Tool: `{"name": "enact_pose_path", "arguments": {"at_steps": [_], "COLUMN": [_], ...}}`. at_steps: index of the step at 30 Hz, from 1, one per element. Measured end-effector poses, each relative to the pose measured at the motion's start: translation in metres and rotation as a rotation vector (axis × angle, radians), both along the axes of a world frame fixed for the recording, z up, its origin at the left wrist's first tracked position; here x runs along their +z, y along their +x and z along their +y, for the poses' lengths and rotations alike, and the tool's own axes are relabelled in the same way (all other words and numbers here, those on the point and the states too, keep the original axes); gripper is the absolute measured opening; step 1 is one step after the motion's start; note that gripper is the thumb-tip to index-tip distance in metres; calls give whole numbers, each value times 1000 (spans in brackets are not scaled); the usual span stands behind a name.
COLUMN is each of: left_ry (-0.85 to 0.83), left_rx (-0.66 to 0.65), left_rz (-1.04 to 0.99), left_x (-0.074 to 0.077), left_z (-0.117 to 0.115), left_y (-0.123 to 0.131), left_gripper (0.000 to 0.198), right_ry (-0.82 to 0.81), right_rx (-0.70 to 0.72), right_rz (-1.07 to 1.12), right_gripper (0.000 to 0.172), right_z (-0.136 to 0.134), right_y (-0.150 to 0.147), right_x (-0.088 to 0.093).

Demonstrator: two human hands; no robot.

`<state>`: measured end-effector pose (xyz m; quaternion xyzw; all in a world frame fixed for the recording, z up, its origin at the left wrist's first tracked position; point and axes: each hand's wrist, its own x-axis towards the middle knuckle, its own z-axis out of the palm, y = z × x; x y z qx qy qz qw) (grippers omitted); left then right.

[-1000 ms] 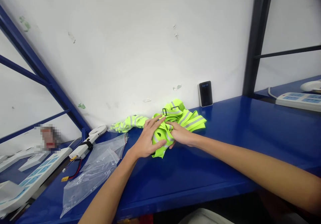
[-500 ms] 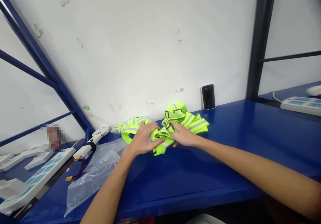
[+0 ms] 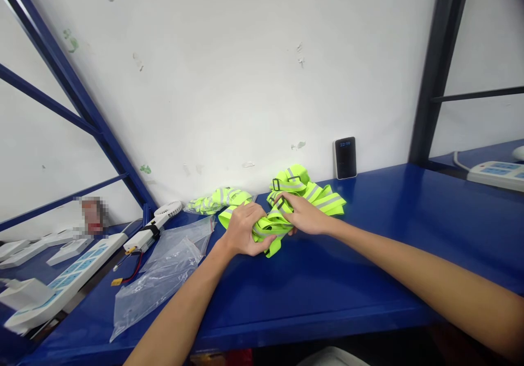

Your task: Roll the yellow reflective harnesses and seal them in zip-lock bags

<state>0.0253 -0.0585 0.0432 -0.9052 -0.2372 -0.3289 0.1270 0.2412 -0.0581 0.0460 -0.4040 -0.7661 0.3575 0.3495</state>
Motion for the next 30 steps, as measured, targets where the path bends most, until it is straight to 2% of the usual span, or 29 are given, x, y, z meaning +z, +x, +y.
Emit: {"name": "enact_pose_path", "arguments": {"at_steps": [3, 6, 10, 15, 18, 21, 23, 26, 30], "left_ry": [-103, -214, -341, -492, -297, -46, -10, -169, -579], "left_rx": [46, 121, 179, 129, 192, 290, 289, 176, 13], "left_rz": [114, 173, 176, 146, 104, 76, 46, -56, -320], "left_x": [4, 6, 11, 24, 27, 23, 18, 8, -2], "left_z": [-3, 0, 6, 6, 7, 15, 22, 30, 30], "left_y": [-4, -8, -15, -21, -22, -22, -21, -17, 0], "left_gripper": [51, 66, 64, 42, 44, 41, 34, 25, 18], "right_ry": [-78, -114, -184, -326, -389, -421, -399, -324, -336], "right_rx": [-20, -23, 28, 135, 227, 261, 259, 301, 445], "right_rz": [1, -45, -61, -48, -91, -129, -140, -79, 233], "right_gripper": [51, 45, 38, 41, 43, 58, 67, 66, 50], "right_z": [3, 7, 13, 12, 8, 5, 4, 3, -2], "right_y": [7, 17, 25, 23, 17, 12, 10, 9, 0], "right_x": [1, 2, 5, 13, 18, 17, 14, 10, 5]}}
